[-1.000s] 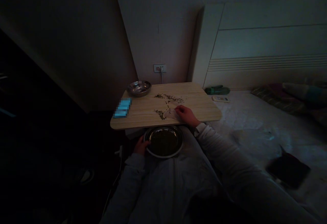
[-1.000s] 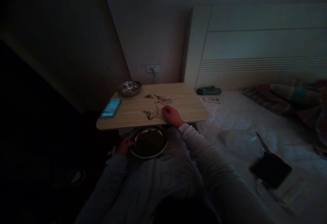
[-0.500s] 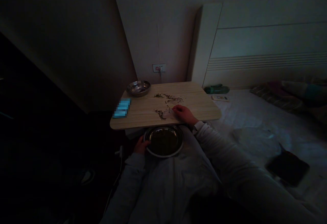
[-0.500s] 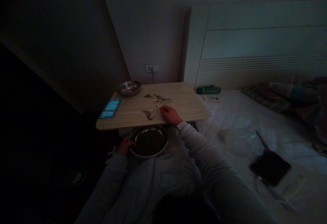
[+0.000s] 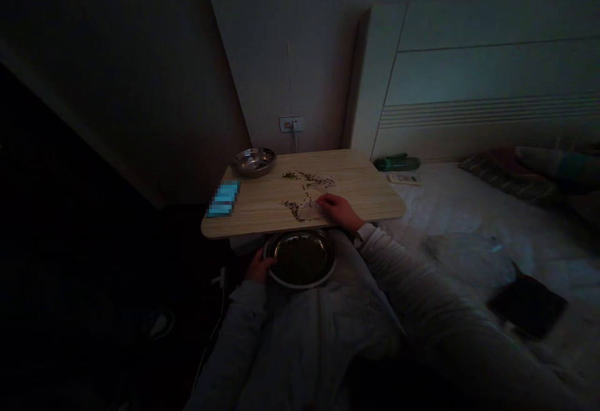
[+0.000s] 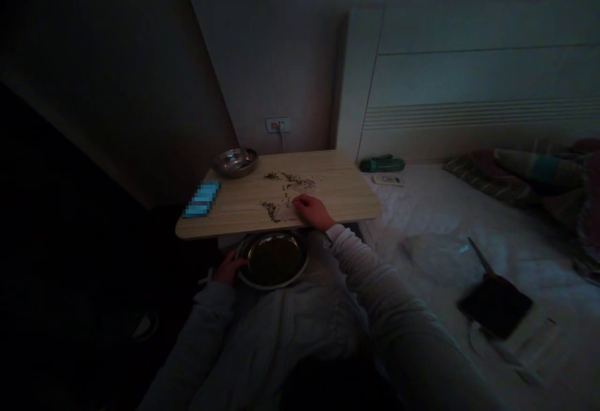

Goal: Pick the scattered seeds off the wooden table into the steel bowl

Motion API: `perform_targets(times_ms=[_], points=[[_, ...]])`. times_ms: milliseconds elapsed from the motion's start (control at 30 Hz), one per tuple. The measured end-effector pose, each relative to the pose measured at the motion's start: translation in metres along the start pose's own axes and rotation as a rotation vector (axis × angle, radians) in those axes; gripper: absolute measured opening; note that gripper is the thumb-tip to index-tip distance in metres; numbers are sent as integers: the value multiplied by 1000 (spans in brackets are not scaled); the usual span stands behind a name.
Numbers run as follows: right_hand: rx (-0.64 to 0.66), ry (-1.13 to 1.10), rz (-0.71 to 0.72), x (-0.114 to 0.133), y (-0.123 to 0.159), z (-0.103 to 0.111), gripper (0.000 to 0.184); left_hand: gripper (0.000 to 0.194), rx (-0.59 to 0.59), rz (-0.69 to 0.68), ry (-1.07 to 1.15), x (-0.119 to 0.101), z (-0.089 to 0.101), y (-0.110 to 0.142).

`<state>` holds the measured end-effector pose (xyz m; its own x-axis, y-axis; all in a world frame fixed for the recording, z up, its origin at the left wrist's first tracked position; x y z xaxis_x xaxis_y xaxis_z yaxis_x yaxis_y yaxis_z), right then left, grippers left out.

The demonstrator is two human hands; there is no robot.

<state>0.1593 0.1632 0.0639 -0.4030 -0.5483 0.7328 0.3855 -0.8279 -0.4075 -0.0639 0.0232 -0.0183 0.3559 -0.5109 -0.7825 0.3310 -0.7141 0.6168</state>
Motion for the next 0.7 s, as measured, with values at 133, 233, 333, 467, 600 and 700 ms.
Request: perform_targets(times_ms=[133, 233, 333, 467, 600, 700], points=[[-2, -13, 4, 1, 1, 0, 19, 33, 27, -3, -20, -2, -3, 4], [-4, -18, 0, 2, 2, 0, 18, 33, 39, 0, -7, -4, -5, 7], [-4, -19, 1, 5, 4, 1, 17, 33, -1, 9, 10, -5, -5, 9], [4, -23, 2, 10, 8, 0, 18, 31, 10, 6, 26, -5, -7, 11], [9, -14, 12, 12, 12, -2, 19, 32, 14, 17, 19, -4, -7, 10], [4, -11, 21, 11, 13, -5, 18, 33, 17, 4, 5, -4, -7, 9]])
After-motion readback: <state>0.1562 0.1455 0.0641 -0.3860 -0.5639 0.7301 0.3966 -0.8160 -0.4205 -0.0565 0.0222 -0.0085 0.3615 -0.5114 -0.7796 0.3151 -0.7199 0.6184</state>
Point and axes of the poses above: each hand's wrist, its own y-axis away from the middle knuckle, its own z-axis out of the back of the hand, x = y × z, the point moved 5 cm from there along -y, towards the middle knuckle, and after that the axes turned 12 degrees about z, right-handed, at the moved point
